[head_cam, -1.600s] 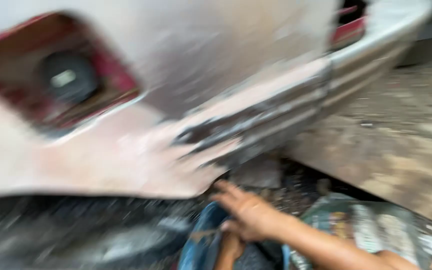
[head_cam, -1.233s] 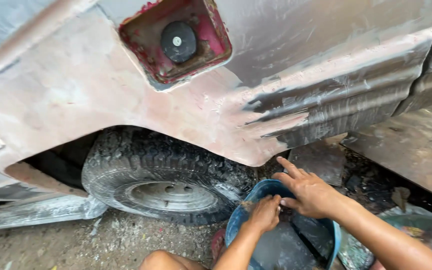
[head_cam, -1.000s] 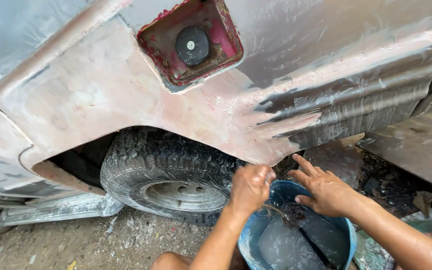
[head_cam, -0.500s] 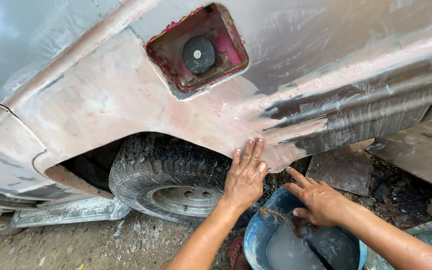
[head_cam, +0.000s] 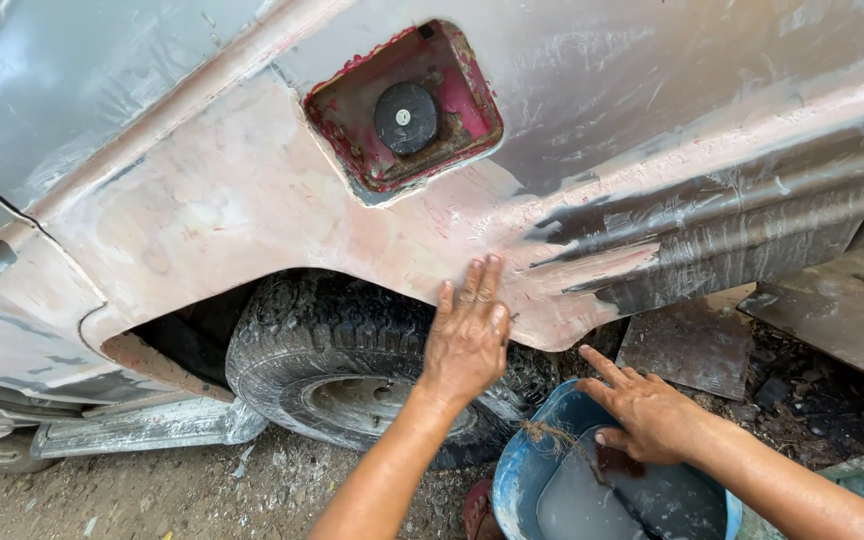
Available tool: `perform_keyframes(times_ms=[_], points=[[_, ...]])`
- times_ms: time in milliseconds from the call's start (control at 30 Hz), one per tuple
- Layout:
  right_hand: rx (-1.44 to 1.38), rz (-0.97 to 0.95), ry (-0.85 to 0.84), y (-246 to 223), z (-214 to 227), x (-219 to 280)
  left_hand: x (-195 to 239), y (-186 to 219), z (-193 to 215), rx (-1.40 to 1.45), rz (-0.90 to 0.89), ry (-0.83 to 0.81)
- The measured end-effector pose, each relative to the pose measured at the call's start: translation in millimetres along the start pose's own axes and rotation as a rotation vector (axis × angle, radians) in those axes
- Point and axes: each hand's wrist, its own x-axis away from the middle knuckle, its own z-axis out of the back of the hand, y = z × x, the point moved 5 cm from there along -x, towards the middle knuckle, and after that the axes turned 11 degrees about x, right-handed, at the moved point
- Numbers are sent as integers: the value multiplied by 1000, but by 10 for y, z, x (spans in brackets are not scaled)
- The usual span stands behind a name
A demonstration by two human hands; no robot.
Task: The person sands the rear quarter panel of a vehicle using a sanding block and water. They repeatedly dip the block into a blue bucket of water and rub the surface around the fuel filler area to smooth the bodywork.
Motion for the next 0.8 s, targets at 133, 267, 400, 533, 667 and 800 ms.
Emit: perform_keyframes(times_ms=[133,267,400,533,667,800], points=[[8,12,32,16,-38,11,-110,-255,566,-152,20,171],[8,1,-23,41,-58,3,-185,-321,752,-46,222,317],[18,4,-28,29,-52,-5,-199,12,269,-10,80,64],[33,16,-44,15,-48,-35,-232,-38,257,1,8,12],[15,6,-34,24,-47,-15,-315,-213,619,-14,98,309],[43,25,4,80,-199,-90,-291,-18,284,-23,-9,78]])
